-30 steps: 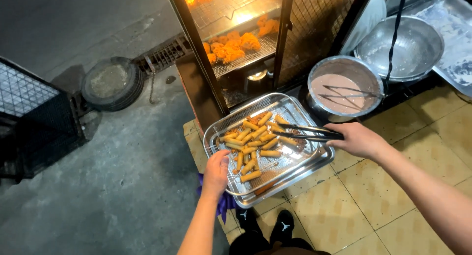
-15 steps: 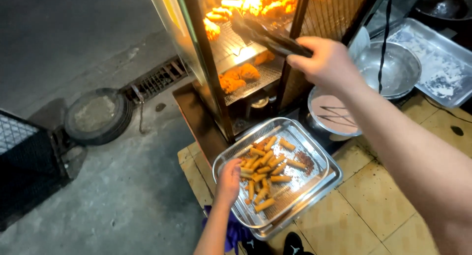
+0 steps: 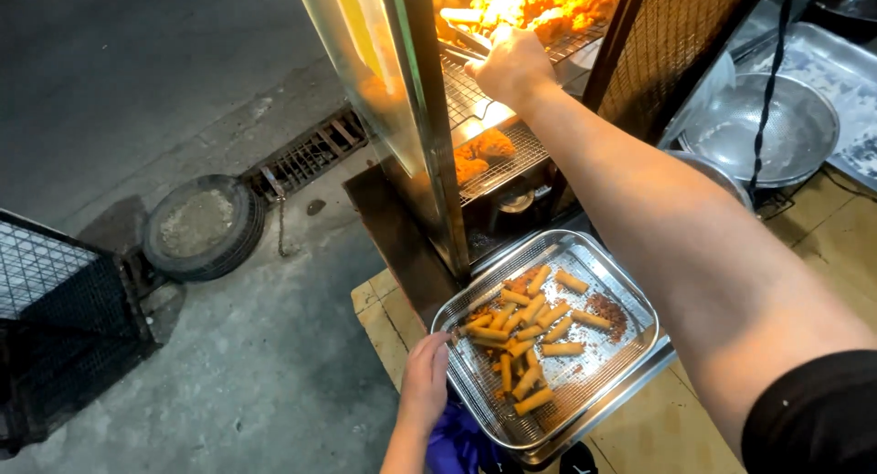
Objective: Transferring fried spring rolls and chicken pieces from a metal tray into a heated glass display case.
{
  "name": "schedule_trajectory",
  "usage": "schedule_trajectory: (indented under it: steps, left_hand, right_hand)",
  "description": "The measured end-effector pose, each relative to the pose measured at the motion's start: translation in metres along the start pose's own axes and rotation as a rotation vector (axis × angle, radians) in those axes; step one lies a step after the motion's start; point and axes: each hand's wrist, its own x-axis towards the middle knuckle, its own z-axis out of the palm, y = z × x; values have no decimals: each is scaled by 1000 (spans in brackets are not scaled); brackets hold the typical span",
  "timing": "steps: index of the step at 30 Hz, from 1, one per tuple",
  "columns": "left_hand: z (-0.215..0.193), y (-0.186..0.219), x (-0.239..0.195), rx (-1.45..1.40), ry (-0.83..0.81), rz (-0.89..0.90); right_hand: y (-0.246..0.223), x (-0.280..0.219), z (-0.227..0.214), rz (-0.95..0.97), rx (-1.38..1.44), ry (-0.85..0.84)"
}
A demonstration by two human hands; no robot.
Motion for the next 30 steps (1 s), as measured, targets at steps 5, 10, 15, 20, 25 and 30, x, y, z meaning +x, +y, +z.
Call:
schedule_trajectory:
  steps: [5, 10, 15, 20, 25, 30]
  left_hand:
    - [6, 0, 8, -17, -15, 19]
    - [26, 7, 16, -50, -10, 53]
    - [37, 24, 17, -5, 22, -12]
    - [69, 28, -8, -7, 93, -58]
    - [101, 63, -46, 52, 187, -68]
    - [124, 95, -83, 93, 250, -125]
  right_hand:
    - [9, -69, -52, -93, 105, 54]
    - [40, -193, -130, -43, 486, 41]
    - [169, -288, -131, -131, 366, -148]
    - [274, -352, -97, -241, 201, -424]
    - [295, -379, -81, -199, -50, -800]
    - [313, -385, -44, -439, -44, -803]
